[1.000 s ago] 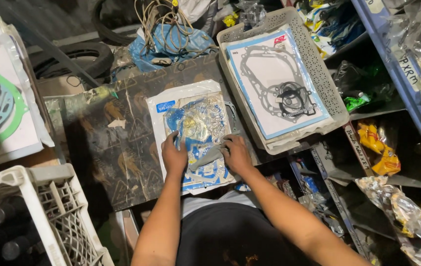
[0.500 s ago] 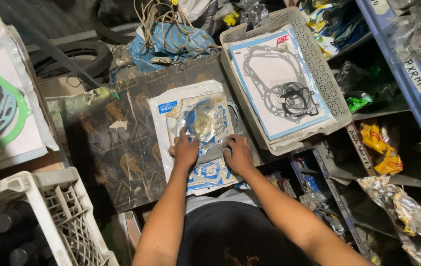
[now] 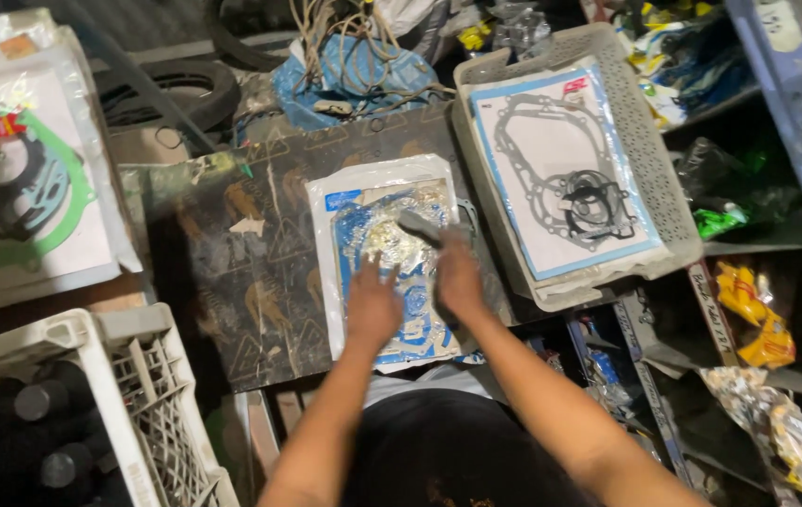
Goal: The person wipes the surface of several plastic-wrapped packages containing mechanical parts using a cloth. They handle the packages one by one, wiping them down and moving them to a nearby tray.
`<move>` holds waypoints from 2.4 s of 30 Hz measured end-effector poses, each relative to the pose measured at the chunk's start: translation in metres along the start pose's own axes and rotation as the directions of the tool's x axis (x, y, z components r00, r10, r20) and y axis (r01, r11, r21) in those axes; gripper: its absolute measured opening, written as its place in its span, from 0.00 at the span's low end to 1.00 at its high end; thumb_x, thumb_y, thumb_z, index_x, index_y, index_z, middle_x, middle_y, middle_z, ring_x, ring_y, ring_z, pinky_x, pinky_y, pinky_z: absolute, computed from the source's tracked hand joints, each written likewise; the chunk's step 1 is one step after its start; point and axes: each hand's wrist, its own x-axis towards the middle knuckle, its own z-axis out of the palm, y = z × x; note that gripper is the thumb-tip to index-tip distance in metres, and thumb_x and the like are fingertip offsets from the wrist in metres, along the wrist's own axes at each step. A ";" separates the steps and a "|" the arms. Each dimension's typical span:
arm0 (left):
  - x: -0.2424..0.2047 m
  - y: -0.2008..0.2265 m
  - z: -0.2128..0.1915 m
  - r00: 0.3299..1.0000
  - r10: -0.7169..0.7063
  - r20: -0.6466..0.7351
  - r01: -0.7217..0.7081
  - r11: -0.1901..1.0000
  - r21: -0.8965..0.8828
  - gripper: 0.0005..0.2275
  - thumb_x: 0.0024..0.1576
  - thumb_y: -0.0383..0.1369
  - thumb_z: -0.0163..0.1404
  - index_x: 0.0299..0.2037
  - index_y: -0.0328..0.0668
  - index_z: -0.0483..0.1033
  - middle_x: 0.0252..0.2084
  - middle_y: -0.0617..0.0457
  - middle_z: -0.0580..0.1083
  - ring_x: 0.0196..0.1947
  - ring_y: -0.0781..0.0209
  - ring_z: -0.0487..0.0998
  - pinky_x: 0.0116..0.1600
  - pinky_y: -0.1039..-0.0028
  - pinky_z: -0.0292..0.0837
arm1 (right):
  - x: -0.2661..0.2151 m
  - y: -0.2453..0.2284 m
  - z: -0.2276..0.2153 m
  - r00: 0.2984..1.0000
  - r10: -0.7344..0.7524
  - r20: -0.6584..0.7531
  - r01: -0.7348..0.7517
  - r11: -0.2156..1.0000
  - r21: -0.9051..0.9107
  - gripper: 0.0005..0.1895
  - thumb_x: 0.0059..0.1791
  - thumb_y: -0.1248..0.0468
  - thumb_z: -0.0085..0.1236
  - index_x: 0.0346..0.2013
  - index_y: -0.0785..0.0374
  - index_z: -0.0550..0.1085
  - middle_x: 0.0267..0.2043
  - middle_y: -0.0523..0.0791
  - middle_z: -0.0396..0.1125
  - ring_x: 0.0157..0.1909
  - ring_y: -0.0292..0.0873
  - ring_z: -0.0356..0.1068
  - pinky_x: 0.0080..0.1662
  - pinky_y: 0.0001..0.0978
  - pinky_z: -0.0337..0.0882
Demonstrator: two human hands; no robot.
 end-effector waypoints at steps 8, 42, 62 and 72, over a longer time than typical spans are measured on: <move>0.021 -0.015 0.036 0.905 -0.051 0.422 0.061 0.998 -0.009 0.36 0.56 0.51 0.49 0.75 0.55 0.54 0.80 0.41 0.42 0.80 0.41 0.37 0.78 0.49 0.39 | 0.040 -0.017 0.020 0.749 0.213 0.627 0.194 0.834 -0.516 0.30 0.60 0.50 0.31 0.72 0.63 0.60 0.75 0.57 0.53 0.78 0.58 0.46 0.74 0.58 0.40; 0.002 0.004 0.031 0.896 -0.083 0.437 0.035 0.993 0.116 0.28 0.62 0.42 0.42 0.72 0.39 0.59 0.79 0.36 0.42 0.79 0.38 0.34 0.78 0.49 0.36 | 0.032 -0.035 -0.001 0.669 -0.187 0.719 0.309 0.950 -0.041 0.28 0.58 0.49 0.37 0.69 0.58 0.65 0.69 0.56 0.62 0.73 0.60 0.55 0.72 0.53 0.51; -0.106 -0.012 0.043 0.851 -0.280 0.444 0.328 0.944 -0.033 0.31 0.61 0.41 0.46 0.73 0.34 0.57 0.78 0.39 0.50 0.79 0.42 0.44 0.77 0.49 0.40 | 0.009 -0.035 0.037 0.332 -0.124 0.935 0.545 0.834 -0.082 0.29 0.59 0.48 0.33 0.69 0.60 0.63 0.70 0.56 0.59 0.73 0.60 0.54 0.73 0.57 0.48; -0.106 -0.024 0.059 0.798 -0.302 0.522 0.358 0.934 -0.007 0.28 0.63 0.36 0.42 0.76 0.53 0.52 0.80 0.56 0.46 0.80 0.54 0.42 0.76 0.41 0.34 | 0.032 0.017 0.080 -0.015 -0.818 0.576 0.590 0.457 0.665 0.18 0.57 0.58 0.47 0.54 0.65 0.78 0.60 0.58 0.69 0.67 0.61 0.63 0.69 0.53 0.57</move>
